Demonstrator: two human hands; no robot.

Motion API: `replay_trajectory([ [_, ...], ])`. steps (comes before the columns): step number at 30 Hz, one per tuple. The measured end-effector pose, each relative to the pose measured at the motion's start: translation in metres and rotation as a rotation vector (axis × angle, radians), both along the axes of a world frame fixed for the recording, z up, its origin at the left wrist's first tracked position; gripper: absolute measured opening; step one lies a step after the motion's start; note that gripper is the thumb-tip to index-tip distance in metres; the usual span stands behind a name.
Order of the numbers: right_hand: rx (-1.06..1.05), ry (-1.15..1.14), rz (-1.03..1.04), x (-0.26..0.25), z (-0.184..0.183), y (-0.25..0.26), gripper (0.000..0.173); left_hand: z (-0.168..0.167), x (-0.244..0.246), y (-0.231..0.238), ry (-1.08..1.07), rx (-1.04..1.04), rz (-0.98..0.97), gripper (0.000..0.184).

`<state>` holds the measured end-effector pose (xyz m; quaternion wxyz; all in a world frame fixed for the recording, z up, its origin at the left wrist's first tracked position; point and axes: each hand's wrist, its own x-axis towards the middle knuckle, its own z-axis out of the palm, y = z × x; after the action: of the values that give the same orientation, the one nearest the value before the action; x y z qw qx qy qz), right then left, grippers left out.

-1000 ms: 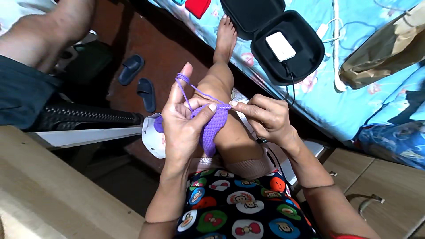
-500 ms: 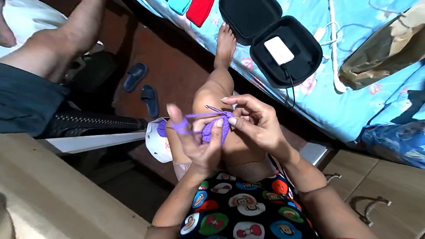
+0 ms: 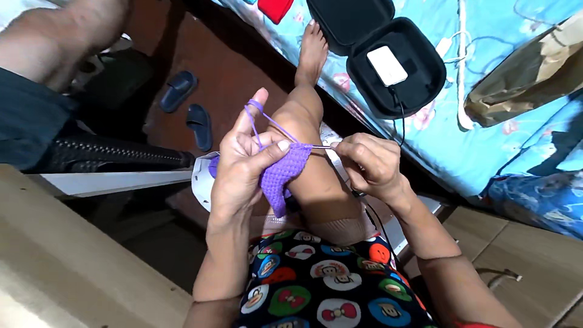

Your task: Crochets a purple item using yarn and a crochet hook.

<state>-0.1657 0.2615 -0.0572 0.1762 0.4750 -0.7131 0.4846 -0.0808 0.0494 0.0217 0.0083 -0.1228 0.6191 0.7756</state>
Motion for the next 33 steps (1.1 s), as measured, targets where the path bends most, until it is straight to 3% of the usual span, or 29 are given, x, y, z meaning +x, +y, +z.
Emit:
replay_trajectory([
  [8,-0.048,-0.242,0.102,-0.001,0.004,0.002,0.016,-0.001,0.006,0.011,0.106,-0.168,0.006,0.084],
  [12,-0.157,-0.698,0.303,0.005,0.020,-0.006,0.032,-0.009,0.006,0.023,0.208,-0.301,0.076,0.082],
  [15,-0.309,-1.018,0.421,0.009,0.021,-0.010,0.031,-0.011,0.007,0.026,0.257,-0.307,0.105,0.079],
  [17,-0.333,-1.093,0.423,0.008,0.020,-0.010,0.029,-0.009,0.006,0.025,0.233,-0.246,0.137,0.076],
  [21,-0.201,-0.879,0.395,0.001,0.019,-0.005,0.030,-0.006,0.002,0.022,0.157,-0.076,0.171,0.070],
  [28,0.073,-0.284,0.173,-0.013,0.011,0.004,0.038,-0.002,0.000,0.022,0.105,-0.076,0.172,0.069],
  [33,0.092,-0.245,0.146,-0.014,0.009,0.007,0.038,-0.003,0.000,0.020,0.108,-0.075,0.166,0.068],
])
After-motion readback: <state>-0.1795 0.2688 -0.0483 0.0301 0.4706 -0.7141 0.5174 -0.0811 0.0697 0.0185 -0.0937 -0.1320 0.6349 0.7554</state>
